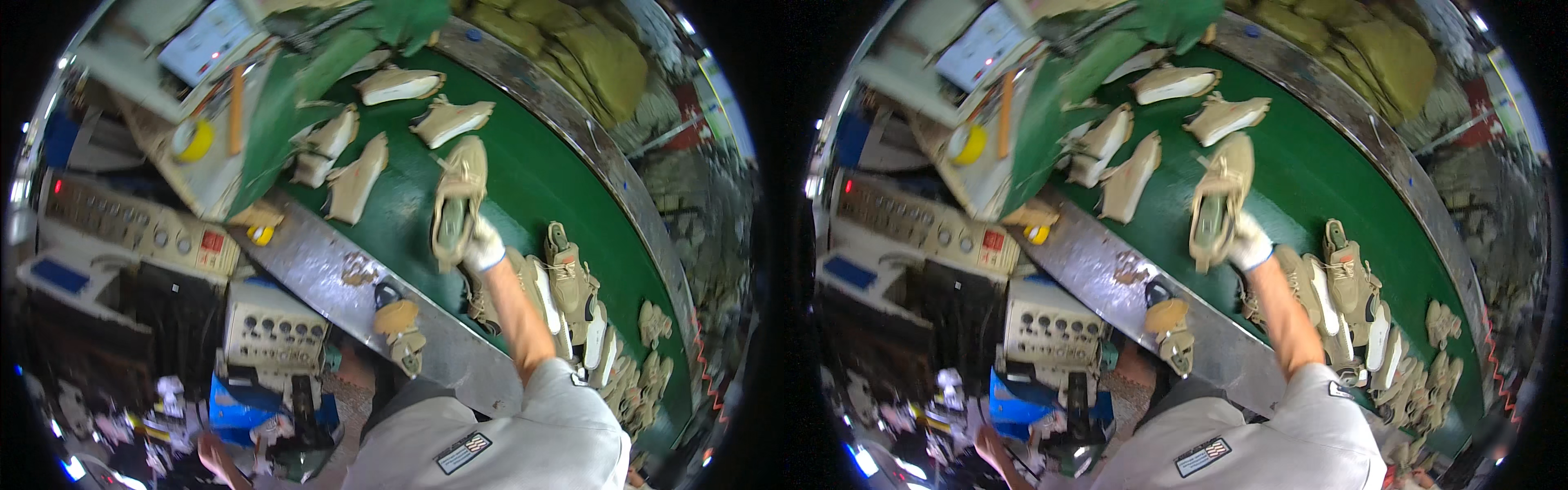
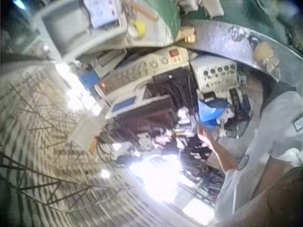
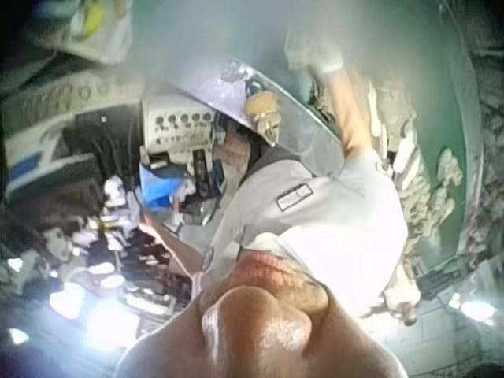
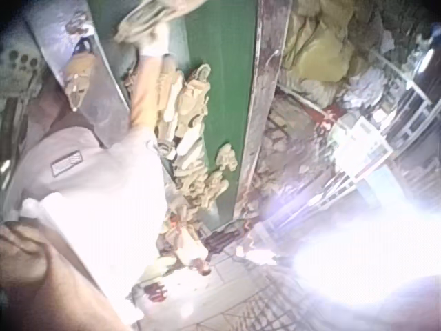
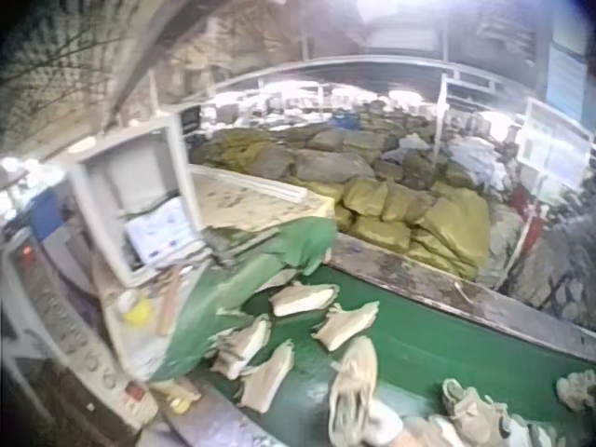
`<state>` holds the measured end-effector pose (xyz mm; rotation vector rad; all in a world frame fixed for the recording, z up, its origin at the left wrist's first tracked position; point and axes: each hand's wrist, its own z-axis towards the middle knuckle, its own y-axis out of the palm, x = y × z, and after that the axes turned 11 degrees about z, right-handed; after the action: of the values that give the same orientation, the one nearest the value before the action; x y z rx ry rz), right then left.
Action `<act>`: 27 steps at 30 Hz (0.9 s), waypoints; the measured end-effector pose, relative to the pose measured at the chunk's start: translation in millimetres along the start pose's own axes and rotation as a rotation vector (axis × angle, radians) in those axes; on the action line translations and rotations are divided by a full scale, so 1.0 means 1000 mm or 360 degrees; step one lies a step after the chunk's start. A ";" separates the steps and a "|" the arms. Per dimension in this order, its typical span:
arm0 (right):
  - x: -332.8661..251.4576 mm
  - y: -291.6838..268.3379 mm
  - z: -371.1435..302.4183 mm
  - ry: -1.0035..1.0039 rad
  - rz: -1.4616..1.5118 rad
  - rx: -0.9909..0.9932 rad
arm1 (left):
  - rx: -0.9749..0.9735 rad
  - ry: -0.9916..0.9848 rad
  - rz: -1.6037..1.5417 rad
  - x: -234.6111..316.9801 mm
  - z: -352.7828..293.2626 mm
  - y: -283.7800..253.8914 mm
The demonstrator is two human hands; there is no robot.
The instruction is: The person places a shoe upper onto a lasting machine, operates the machine to shape the upper, and then places the finished upper onto a conveyor belt.
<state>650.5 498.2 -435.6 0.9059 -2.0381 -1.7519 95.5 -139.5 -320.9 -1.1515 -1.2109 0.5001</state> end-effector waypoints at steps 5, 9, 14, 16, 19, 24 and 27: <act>0.223 0.051 -0.025 0.0569 0.1196 0.0347 | -0.0489 -0.0055 -0.0928 0.240 -0.002 0.041; 0.350 0.166 -0.049 0.0911 0.0096 0.0308 | -0.0880 -0.0001 -0.1430 0.254 0.010 0.042; 0.458 0.254 -0.067 0.1193 -0.0677 -0.0210 | -0.0658 -0.0264 -0.1622 0.152 0.012 -0.016; 0.502 0.251 -0.072 0.1124 -0.0980 -0.0232 | -0.0437 -0.0459 -0.1599 0.104 0.006 -0.026; 0.557 0.254 -0.081 0.1136 -0.1095 -0.0265 | -0.0114 -0.0584 -0.1599 0.066 -0.003 -0.041; 0.619 0.260 -0.076 0.1157 -0.1084 -0.0343 | 0.0302 -0.0695 -0.1681 0.021 0.003 -0.055; 0.654 0.274 -0.072 0.1107 -0.0988 -0.0329 | 0.0486 -0.0614 -0.1734 0.008 0.012 -0.072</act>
<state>128.5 43.4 -267.0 1.8835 -1.1742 -1.5271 69.0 -156.6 -254.3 -0.0294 -1.8019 0.0453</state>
